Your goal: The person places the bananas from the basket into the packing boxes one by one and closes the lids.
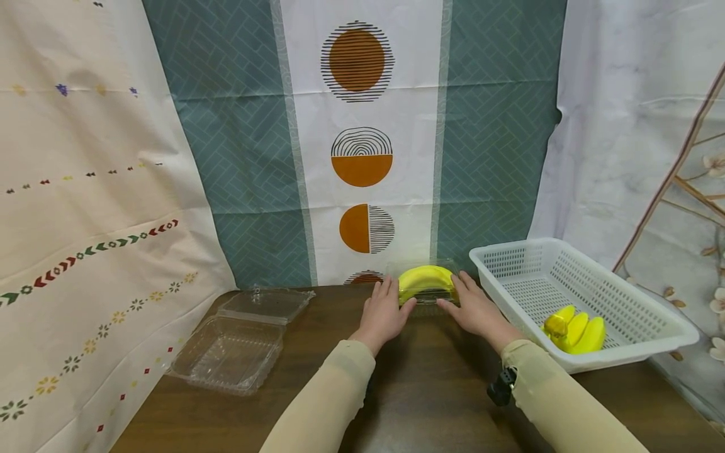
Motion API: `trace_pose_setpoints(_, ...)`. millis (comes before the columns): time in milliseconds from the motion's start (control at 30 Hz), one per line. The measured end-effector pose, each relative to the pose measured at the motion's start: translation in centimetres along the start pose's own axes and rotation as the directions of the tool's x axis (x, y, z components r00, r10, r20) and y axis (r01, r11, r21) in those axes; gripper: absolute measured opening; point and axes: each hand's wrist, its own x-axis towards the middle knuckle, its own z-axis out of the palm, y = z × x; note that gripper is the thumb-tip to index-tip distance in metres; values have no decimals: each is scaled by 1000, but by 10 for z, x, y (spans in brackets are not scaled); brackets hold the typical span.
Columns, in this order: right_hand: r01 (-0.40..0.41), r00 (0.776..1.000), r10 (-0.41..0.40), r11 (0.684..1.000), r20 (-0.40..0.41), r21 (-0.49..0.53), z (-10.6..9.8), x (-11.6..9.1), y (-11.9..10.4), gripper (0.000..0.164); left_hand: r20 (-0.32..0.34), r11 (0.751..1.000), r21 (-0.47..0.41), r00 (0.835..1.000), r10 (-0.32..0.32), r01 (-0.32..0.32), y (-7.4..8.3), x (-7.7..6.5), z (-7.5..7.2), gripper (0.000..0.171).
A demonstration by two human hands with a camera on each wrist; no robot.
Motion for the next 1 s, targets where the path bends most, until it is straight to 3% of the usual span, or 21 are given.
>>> trace_pose_setpoints(600, 18, 999, -18, 1000, -42, -14, 2, 1, -1, 88, -9, 1000, -4, 1000, -2, 2, 3, 0, -4, 80)
trace_pose_setpoints(1000, 115, 987, -124, 990, -103, -84, -1, -11, -14, 86, -42, 999, 34, 999, 24, -23, -4, -10, -16, 77)
